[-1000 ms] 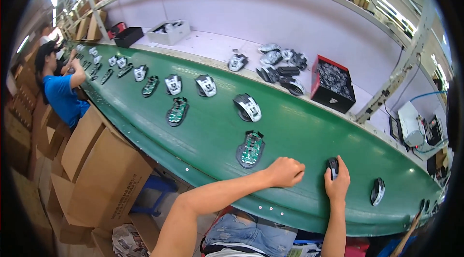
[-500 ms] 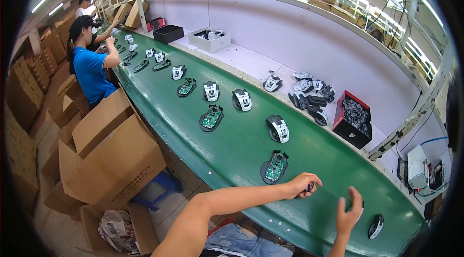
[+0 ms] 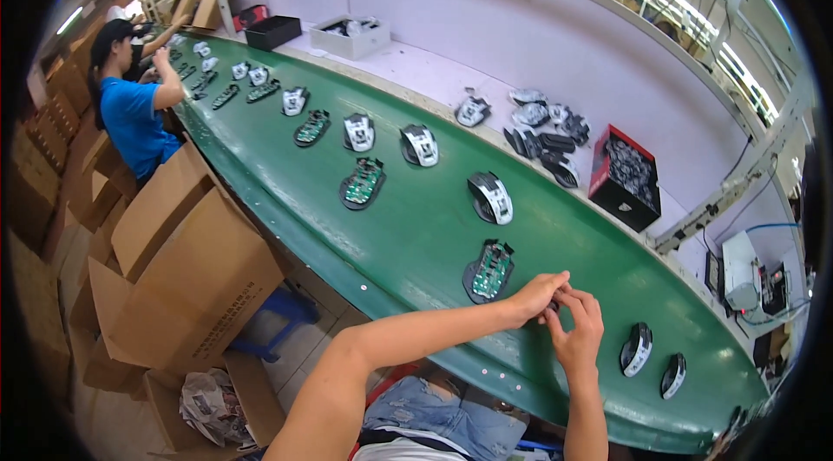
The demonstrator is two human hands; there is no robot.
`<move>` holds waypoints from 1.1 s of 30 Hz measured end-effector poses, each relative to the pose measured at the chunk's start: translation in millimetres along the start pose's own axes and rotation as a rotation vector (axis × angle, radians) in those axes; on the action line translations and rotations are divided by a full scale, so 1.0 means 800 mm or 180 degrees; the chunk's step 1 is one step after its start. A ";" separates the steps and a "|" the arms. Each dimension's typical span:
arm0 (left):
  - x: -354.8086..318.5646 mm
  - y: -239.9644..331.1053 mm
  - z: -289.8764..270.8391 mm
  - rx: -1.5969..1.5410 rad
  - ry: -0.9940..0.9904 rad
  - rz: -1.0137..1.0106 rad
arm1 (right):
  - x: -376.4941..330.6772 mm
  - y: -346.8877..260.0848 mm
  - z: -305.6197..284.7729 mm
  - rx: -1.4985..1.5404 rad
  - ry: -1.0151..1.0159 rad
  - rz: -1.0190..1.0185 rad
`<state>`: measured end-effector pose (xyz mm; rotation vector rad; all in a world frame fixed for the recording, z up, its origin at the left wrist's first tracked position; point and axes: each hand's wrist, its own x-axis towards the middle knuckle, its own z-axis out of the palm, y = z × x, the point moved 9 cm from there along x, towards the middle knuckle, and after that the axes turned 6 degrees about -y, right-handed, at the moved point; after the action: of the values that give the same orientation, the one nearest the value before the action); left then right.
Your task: The person assembles computer mice on a conveyor belt by installing scroll wheels onto the mouse circuit boards and snapping the upper casings onto the mouse bases by hand.
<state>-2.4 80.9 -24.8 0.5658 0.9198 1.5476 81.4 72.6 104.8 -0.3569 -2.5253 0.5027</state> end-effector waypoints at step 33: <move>-0.048 -0.006 0.087 0.3974 -0.1465 0.1823 | 0.098 0.012 0.109 0.1889 -0.1164 0.0605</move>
<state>62.6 60.0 17.0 2.1135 1.3555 1.0416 -29.4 84.1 67.3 -0.2938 -2.5276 1.4586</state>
